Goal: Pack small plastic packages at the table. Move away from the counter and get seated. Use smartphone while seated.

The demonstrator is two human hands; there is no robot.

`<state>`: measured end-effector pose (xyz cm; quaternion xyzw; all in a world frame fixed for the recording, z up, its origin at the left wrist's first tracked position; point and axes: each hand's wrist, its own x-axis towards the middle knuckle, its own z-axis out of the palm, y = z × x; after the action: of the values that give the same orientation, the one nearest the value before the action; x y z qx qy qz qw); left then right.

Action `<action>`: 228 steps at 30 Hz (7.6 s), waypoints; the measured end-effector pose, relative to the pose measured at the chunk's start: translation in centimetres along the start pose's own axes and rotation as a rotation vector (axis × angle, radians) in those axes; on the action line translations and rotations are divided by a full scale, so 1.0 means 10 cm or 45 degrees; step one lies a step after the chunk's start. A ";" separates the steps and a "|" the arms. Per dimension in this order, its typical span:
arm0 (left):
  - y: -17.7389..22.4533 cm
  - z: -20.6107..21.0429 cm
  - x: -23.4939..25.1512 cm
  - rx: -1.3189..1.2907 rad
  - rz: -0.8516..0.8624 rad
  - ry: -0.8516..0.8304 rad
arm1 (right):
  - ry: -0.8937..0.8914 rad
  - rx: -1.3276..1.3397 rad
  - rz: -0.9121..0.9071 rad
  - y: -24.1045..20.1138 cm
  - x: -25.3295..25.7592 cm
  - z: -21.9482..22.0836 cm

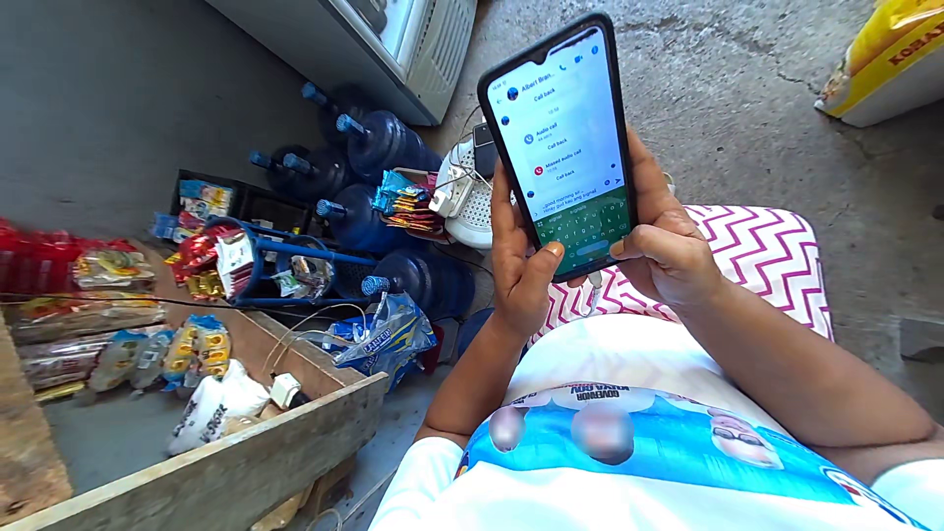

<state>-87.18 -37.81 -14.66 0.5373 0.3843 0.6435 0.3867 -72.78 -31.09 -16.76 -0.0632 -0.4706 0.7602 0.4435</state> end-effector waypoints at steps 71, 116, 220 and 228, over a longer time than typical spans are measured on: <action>-0.04 0.10 -0.02 0.101 -0.022 0.141 | 0.038 0.061 0.010 0.04 0.00 0.02; -0.01 0.05 -0.01 0.047 -0.010 0.085 | -0.049 -0.023 0.008 0.03 0.00 -0.02; -0.03 0.04 -0.04 -0.066 -0.008 0.081 | 0.001 0.036 0.051 0.00 0.00 0.01; -0.04 0.03 -0.03 -0.093 -0.018 0.056 | 0.101 0.066 0.148 0.02 -0.01 0.01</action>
<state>-86.78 -37.87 -15.10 0.5059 0.3728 0.6659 0.4020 -72.90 -31.26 -16.90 -0.1089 -0.4284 0.7934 0.4184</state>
